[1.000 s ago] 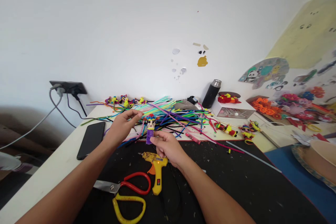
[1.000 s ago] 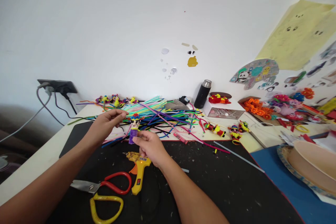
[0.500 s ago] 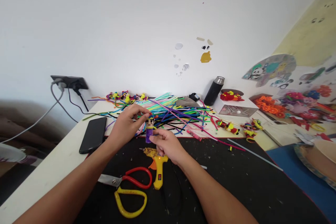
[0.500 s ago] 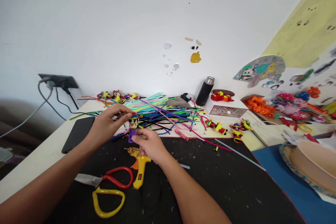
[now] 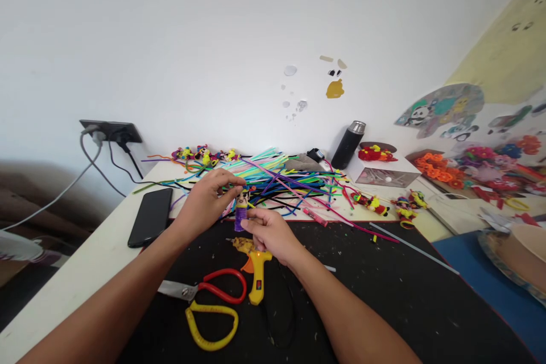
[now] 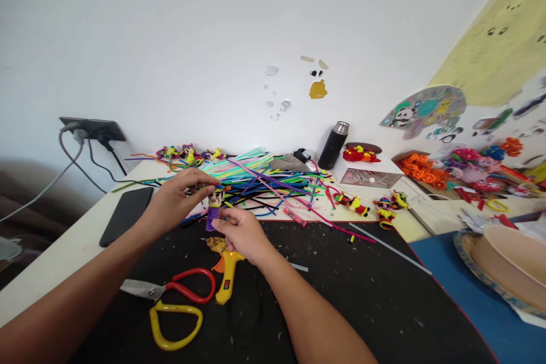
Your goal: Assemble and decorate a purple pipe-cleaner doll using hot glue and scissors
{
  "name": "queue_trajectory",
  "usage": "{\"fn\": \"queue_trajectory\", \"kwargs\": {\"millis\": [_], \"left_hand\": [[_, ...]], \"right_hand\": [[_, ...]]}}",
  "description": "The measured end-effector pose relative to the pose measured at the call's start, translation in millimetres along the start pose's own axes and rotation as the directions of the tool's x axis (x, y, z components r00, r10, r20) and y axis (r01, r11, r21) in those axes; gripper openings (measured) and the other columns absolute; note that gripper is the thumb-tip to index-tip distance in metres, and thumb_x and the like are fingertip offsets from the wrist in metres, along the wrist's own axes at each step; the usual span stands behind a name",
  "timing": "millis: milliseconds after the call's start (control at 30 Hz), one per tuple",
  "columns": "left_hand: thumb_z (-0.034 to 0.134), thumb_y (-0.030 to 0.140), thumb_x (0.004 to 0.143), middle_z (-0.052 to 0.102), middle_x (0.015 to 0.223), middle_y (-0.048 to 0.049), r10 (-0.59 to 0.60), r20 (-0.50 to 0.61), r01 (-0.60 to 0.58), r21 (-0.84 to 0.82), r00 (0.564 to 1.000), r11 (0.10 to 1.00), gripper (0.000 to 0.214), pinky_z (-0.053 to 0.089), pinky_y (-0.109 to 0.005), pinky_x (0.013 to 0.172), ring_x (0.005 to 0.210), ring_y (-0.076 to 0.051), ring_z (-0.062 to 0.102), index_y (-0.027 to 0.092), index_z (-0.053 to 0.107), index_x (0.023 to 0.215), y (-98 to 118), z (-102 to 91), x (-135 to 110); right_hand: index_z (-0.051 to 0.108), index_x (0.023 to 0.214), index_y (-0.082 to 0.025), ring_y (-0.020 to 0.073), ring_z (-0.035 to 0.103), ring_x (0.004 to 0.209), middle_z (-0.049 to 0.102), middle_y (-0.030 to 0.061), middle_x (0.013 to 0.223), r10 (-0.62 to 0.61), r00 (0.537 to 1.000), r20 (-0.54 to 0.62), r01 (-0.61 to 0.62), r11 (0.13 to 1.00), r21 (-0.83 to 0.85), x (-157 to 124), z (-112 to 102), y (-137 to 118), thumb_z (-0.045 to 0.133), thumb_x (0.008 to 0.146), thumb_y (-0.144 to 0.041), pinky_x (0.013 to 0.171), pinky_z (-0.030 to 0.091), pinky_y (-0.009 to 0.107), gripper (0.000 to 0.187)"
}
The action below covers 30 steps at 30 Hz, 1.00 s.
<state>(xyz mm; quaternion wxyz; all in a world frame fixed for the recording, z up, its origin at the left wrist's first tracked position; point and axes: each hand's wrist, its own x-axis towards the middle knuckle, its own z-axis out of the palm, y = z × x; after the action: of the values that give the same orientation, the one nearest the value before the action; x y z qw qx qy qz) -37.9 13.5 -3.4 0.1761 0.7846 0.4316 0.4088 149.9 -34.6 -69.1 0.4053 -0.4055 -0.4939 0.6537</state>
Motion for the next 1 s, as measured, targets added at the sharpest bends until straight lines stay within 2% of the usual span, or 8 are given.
{"fn": "queue_trajectory", "kwargs": {"millis": [133,367,1000], "left_hand": [[0.063,0.041,0.094,0.073,0.096,-0.0061,-0.011,0.026,0.010,0.026,1.000,1.000,0.024,0.047,-0.036,0.080,0.090,-0.024,0.064,0.026,0.081,0.099,-2.0,-0.3,0.5],[0.061,0.037,0.097,0.070,0.095,-0.0052,0.036,0.035,-0.038,0.058,0.999,0.998,0.021,0.046,-0.037,0.082,0.091,-0.024,0.062,0.025,0.078,0.097,-4.1,0.7,0.0],[0.057,0.034,0.099,0.071,0.097,-0.0057,0.069,0.133,-0.081,0.087,0.989,0.993,0.022,0.048,-0.036,0.079,0.089,-0.023,0.062,0.023,0.076,0.100,-6.2,-4.7,0.7]], "right_hand": [[0.067,0.098,-0.018,0.0080,0.039,0.034,0.046,-0.0122,0.048,0.000,1.000,0.000,0.000,1.000,0.013,0.6,0.1,1.7,0.085,0.076,-0.052,0.039,0.027,0.023,0.044],[0.066,0.097,-0.019,0.0078,0.039,0.035,0.046,-0.0126,0.047,-0.005,1.000,0.000,0.005,1.000,0.017,1.7,-0.4,2.7,0.084,0.078,-0.048,0.038,0.028,0.022,0.039],[0.069,0.093,-0.017,0.0068,0.040,0.036,0.050,-0.0104,0.049,0.005,1.000,0.031,-0.003,0.998,-0.070,-0.5,-1.4,-0.1,0.078,0.088,-0.036,0.040,0.027,0.020,0.022]]}}
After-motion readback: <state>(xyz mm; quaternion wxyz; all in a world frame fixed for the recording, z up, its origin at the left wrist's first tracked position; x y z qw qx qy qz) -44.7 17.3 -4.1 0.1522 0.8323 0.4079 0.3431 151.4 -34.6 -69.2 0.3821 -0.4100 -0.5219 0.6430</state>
